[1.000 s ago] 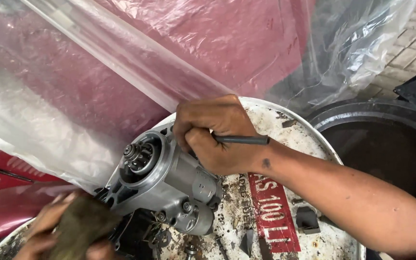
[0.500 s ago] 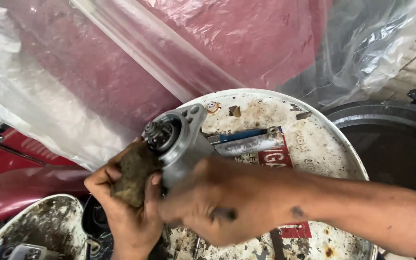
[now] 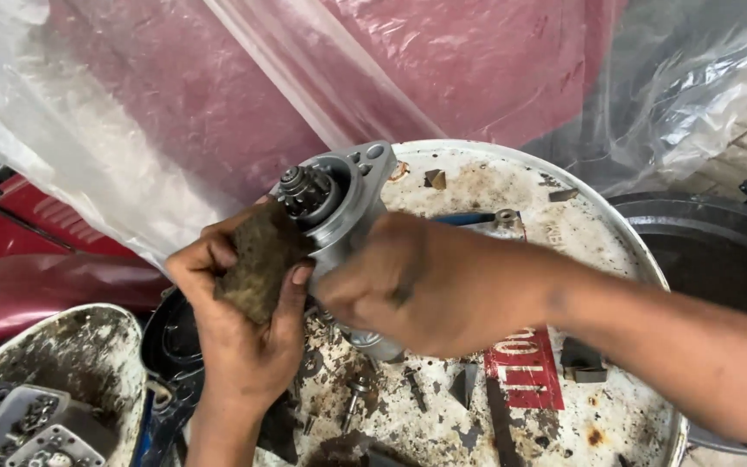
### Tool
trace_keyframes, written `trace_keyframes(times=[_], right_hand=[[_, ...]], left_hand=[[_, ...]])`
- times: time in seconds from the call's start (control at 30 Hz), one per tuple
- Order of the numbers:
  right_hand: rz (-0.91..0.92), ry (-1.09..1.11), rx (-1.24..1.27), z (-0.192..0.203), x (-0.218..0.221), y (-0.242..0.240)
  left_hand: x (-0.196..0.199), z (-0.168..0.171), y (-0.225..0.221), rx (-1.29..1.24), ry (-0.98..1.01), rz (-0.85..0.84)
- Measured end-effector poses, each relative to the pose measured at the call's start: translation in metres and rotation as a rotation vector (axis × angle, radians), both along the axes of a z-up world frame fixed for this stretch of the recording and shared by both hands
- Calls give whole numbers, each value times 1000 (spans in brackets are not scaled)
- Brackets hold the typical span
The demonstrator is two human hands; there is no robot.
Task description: Scraping and cleaning the housing of a starter motor using an abrasive tool
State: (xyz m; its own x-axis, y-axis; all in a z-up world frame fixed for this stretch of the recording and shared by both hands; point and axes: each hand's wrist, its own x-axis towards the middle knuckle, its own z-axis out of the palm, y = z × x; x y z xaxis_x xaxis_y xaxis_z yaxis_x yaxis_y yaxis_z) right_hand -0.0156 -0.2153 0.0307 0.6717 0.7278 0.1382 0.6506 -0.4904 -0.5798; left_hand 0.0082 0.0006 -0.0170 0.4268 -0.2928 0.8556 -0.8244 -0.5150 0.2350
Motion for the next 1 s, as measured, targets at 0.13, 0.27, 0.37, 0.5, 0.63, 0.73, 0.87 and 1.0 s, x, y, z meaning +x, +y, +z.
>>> trace_keyframes(times=[0.13,0.27,0.37,0.5,0.63,0.73,0.87,1.0], right_hand=[[241,-349,424,-17,11,-5],[280,-301,389,-21,13,3],[196,-295,381,-15,11,-7],[37,-393,370,-14,19,-2],[-17,-102,303,-10,15,-1],[-147,-91,200,-18,21,-4],[129,-600,659,-28,18,-2],[-218,-86,92,-23,27,-3]], left_hand=[[2,2,-1,-32,53,-51],[1,3,0,-37,67,-47],[-1,0,-2,-87,102,-80],[4,-3,4,-87,138,-23],[3,-2,2,-74,143,-82],[2,-1,5,-54,115,-63],[2,-4,7,4,71,11],[10,-9,12,-10,74,27]])
